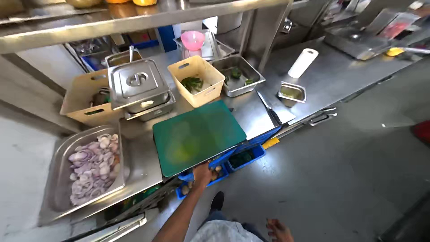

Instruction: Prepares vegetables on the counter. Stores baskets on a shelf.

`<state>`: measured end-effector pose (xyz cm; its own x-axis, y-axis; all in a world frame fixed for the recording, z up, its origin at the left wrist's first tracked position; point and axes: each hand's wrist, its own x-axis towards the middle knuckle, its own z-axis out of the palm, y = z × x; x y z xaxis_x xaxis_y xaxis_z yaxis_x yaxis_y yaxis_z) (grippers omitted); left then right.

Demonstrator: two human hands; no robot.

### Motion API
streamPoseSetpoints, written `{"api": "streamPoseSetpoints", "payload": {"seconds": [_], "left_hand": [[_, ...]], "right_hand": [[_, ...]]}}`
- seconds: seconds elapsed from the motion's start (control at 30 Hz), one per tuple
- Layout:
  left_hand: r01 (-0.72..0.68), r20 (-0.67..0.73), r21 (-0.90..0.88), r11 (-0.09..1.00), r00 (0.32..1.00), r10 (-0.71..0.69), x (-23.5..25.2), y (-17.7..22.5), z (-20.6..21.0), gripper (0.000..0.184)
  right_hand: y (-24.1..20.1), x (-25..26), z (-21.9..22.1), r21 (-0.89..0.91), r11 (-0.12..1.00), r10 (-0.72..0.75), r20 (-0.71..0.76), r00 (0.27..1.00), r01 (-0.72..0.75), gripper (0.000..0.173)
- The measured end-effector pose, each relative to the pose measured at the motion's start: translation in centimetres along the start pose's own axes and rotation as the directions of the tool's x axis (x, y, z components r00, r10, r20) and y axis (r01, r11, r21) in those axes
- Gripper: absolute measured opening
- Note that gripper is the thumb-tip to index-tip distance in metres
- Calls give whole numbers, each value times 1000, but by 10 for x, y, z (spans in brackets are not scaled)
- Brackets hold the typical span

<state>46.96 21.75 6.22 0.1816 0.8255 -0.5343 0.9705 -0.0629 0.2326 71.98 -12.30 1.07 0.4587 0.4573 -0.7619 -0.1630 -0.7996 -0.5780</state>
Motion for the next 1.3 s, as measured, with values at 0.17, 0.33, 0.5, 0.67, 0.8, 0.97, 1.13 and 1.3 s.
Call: {"api": "streamPoseSetpoints", "payload": {"seconds": [0.17,0.33,0.5,0.67,0.8,0.97,1.13,1.3], "left_hand": [[65,20,-20,998,998,-65,9,6,0,52],[44,175,-33,998,984,-37,26,19,-8,62],[156,137,-72,985,980,-145,33,37,-6,65],[249,134,-64,966,962,-239,33,46,-9,64],[252,48,-44,967,967,-250,33,48,2,49],[280,72,-61,958,959,-275,10,63,15,39],[178,123,-79,981,978,-167,-64,76,67,32],[182,148,-91,979,975,-167,-129,71,101,36]], "right_hand": [[-115,61,30,-145,968,-175,201,964,206,29],[-220,106,89,-94,949,-237,413,879,300,34],[-285,117,147,200,974,-26,567,823,-107,34],[-294,114,185,236,952,86,410,908,-197,36],[-289,101,207,296,950,8,295,955,-100,59],[-272,86,195,309,949,-21,241,970,-57,64],[-201,55,146,343,936,-5,231,973,-76,51],[-143,11,104,287,939,98,299,949,-188,42]]}}
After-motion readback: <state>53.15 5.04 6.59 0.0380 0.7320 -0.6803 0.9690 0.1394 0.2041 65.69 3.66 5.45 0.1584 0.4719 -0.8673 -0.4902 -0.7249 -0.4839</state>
